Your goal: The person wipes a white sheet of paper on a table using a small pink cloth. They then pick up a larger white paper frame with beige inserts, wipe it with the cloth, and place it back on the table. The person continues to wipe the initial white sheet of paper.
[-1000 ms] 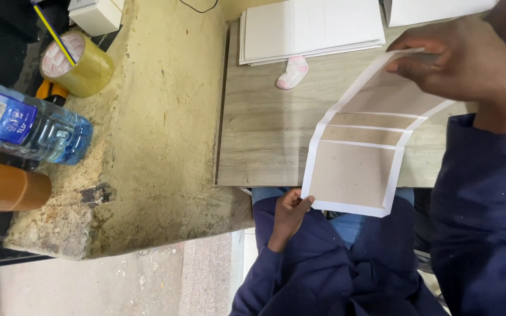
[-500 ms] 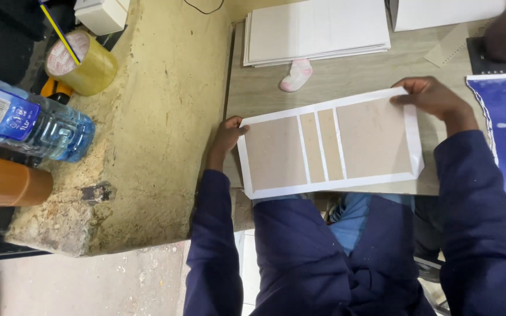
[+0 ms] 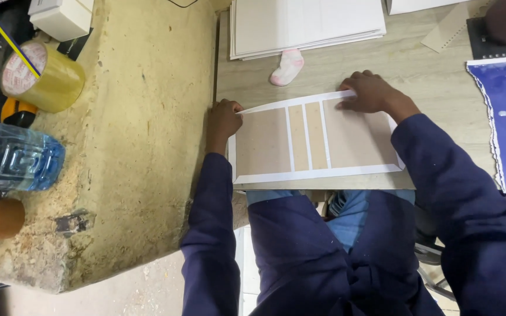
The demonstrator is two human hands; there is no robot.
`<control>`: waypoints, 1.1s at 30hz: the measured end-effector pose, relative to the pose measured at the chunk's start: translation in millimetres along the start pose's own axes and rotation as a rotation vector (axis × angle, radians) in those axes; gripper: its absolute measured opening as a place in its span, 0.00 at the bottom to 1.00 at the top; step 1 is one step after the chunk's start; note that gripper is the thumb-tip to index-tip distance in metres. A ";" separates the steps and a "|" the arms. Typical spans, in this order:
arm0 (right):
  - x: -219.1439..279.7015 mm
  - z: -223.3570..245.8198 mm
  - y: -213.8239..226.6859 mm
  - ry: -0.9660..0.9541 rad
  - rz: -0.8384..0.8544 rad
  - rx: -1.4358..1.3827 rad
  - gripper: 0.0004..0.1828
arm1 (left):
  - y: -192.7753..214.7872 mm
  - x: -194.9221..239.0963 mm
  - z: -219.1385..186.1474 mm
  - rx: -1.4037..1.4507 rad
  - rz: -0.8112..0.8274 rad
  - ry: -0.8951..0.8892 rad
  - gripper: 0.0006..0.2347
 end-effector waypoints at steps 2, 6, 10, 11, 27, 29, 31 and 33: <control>-13.2 32.5 -1.8 0.074 0.024 -0.099 0.35 | -12.1 -8.7 -5.9 -0.031 0.022 -0.003 0.09; -45.2 66.8 -20.4 0.138 -0.018 -0.004 0.42 | -29.8 -24.5 -25.0 -0.097 -0.009 -0.050 0.09; -39.6 84.1 -17.1 0.105 -0.039 -0.029 0.38 | -28.6 -10.4 -65.5 0.022 0.150 -0.106 0.11; -37.7 84.6 -17.0 0.105 -0.039 -0.028 0.38 | -19.2 -0.5 -79.8 0.023 0.150 -0.107 0.11; 3.8 115.0 10.2 -0.038 -0.090 0.202 0.39 | -73.2 -9.5 -120.6 0.052 0.036 -0.194 0.02; 6.4 115.4 3.9 -0.041 -0.100 0.191 0.40 | -76.5 -5.8 -118.9 0.054 0.003 -0.198 0.02; 9.6 119.9 -3.5 -0.019 -0.112 0.246 0.31 | -77.9 1.4 -117.1 0.031 -0.104 -0.278 0.04; 12.8 119.5 -20.4 -0.014 -0.139 0.249 0.28 | -71.8 26.3 -120.6 -0.022 -0.173 -0.349 0.01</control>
Point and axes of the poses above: each hand's wrist, its own x-axis away from the middle knuckle, its own y-axis out of the back of the hand, z = x × y, the point moved 4 cm from there along -x, towards the middle knuckle, and after that the axes turned 9 degrees about y, right-handed, at the moved point
